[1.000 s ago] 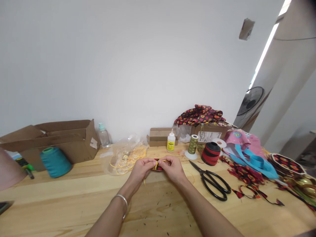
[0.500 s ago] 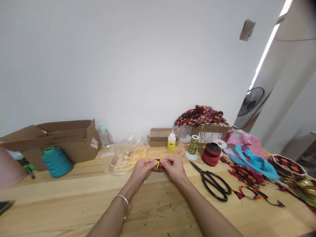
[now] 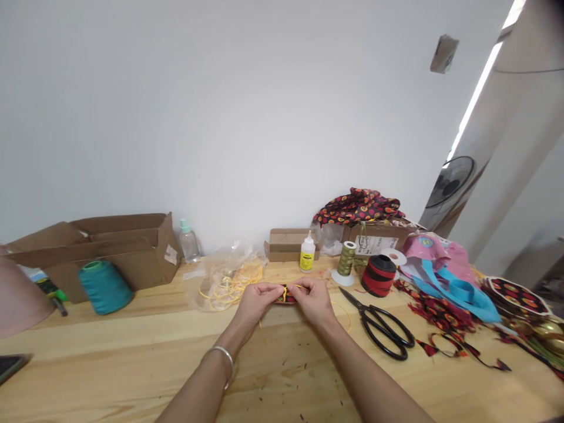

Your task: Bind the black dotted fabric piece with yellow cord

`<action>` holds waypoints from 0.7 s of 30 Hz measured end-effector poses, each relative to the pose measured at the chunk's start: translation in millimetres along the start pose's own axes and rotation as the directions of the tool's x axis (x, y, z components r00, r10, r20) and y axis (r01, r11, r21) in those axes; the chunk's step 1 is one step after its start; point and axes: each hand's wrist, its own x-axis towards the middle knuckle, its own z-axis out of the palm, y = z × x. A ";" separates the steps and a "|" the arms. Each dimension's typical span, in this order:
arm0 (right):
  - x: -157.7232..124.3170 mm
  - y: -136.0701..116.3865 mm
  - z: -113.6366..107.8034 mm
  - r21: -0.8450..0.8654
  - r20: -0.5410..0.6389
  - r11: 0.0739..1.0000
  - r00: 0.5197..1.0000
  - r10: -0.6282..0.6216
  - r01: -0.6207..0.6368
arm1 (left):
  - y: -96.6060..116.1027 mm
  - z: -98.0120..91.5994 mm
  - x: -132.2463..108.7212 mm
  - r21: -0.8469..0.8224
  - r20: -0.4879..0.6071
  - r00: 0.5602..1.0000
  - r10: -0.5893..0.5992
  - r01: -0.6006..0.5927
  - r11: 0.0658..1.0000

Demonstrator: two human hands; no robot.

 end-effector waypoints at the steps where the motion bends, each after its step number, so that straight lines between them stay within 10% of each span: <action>1: 0.2 -0.3 0.1 0.018 -0.002 1.000 1.000 0.011 -0.011 | -0.3 0.0 0.2 -0.015 0.014 1.000 0.007 -0.007 1.000; 8: 1.0 -15.0 -2.9 0.441 0.111 0.863 0.969 0.222 -0.248 | 5.5 1.3 -1.4 -0.034 0.030 0.999 -0.015 0.016 0.999; 16: 7.8 -13.3 -24.2 0.672 0.697 0.197 0.699 0.158 -0.714 | 1.1 5.4 2.6 0.016 -0.059 0.998 0.035 -0.034 0.999; 21: 3.6 -16.2 -22.8 0.654 0.703 0.292 0.703 0.107 -0.698 | -1.9 5.6 3.7 0.073 -0.095 0.990 0.107 -0.100 0.992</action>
